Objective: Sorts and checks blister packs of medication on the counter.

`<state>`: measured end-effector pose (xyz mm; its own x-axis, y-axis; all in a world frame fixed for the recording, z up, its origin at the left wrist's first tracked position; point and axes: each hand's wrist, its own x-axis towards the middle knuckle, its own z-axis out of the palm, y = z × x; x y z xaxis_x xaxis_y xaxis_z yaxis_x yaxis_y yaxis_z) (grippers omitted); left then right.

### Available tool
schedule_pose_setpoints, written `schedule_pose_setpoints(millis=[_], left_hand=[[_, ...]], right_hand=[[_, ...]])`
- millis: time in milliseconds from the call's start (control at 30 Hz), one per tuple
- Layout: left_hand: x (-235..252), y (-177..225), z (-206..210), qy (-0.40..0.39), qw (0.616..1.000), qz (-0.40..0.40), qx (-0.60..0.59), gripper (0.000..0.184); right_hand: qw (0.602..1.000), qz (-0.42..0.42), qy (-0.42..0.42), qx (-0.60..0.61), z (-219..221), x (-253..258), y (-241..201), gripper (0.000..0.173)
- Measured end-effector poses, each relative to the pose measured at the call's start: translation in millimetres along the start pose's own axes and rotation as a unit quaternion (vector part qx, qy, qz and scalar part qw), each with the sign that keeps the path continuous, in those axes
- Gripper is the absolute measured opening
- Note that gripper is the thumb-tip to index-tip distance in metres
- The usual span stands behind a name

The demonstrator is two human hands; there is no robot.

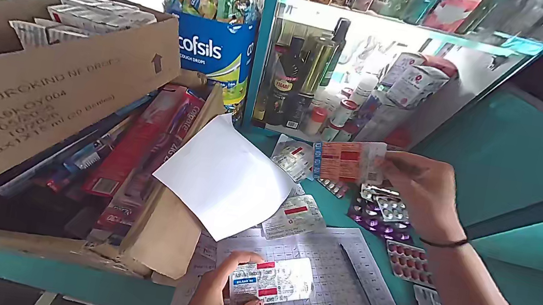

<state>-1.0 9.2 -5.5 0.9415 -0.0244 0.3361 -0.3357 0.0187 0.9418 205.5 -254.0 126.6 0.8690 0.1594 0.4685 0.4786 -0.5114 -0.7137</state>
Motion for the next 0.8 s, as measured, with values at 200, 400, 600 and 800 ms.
schedule_pose_setpoints(millis=[200,400,600,800], left_hand=[[0.3,3.4,-1.2,-0.002,1.0,-0.015,0.014,0.054],[0.1,3.8,-1.8,-0.004,1.0,-0.023,0.013,0.054],[0.3,6.0,-0.5,-0.001,0.999,-0.033,-0.004,0.054],[-0.4,4.9,-0.4,-0.003,1.0,-0.016,0.014,0.052]], right_hand=[[0.983,0.144,-0.067,0.089,55.9,35.7,26.2,0.02],[0.953,0.109,-0.184,-0.215,68.8,53.0,17.1,0.033],[0.845,0.097,-0.362,-0.381,52.8,64.8,31.5,0.033],[0.826,0.077,-0.369,-0.419,60.5,37.5,38.1,0.031]])
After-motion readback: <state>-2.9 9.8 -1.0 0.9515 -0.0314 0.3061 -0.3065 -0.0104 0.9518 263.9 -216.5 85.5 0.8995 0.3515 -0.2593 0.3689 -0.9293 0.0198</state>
